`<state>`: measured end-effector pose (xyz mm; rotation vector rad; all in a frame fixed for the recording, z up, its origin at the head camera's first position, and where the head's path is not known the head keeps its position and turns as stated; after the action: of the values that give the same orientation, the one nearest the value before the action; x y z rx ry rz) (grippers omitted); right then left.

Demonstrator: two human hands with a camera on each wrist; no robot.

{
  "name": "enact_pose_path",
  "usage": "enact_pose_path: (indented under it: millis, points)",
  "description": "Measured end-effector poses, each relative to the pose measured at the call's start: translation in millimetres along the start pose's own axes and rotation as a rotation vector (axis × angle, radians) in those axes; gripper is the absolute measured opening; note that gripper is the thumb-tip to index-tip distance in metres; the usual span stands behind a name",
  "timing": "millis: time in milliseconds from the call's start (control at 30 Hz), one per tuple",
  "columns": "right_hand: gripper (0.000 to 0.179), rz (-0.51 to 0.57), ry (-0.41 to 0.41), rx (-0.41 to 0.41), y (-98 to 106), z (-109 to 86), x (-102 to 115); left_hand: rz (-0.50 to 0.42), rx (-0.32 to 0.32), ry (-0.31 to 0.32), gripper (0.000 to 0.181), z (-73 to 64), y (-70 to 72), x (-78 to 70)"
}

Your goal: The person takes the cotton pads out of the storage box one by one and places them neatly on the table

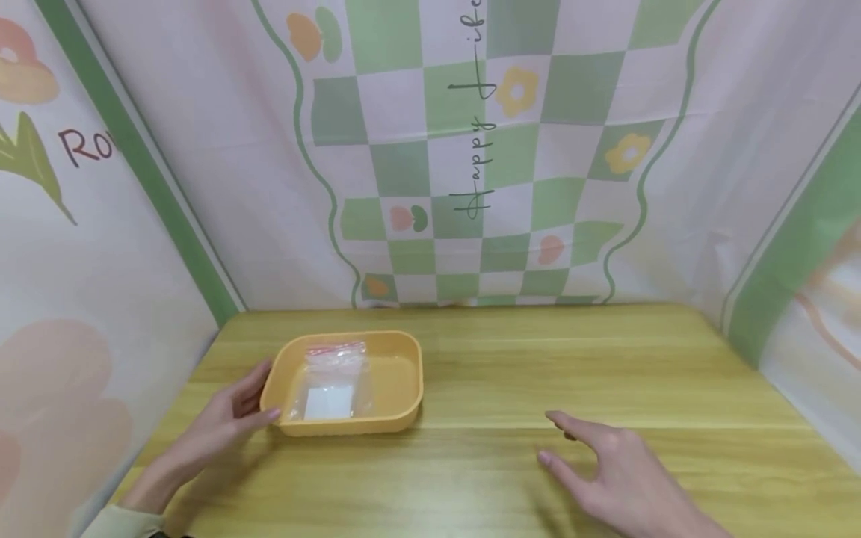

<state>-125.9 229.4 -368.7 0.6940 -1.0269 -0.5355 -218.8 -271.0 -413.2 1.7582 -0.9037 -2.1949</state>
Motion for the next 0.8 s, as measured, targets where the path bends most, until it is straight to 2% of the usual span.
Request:
enact_pose_path:
  millis: [200, 400, 800]
  points:
    - [0.055, 0.069, -0.036, 0.035, -5, -2.6, -5, -0.077, 0.051, 0.013, 0.09, -4.4, -1.5, 8.3]
    - [0.055, 0.059, -0.037, 0.033, -6, -3.5, -6, -0.106, 0.064, 0.039, 0.095, -5.0, -2.6, 11.9]
    - [0.048, 0.126, -0.01, 0.031, -6, 2.9, -4, -0.128, 0.067, -0.002, 0.09, 2.2, -11.2, 4.1]
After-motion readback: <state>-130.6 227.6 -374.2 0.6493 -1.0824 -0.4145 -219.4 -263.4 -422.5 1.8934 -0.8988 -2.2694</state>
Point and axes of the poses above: each hand's wrist, its own z-axis towards the middle knuckle, its own y-axis out of the back of the hand, x = y × z, the point moved 5 cm from there along z, towards the middle knuckle, and after that the axes turned 13 degrees about z, right-handed, at the moved point
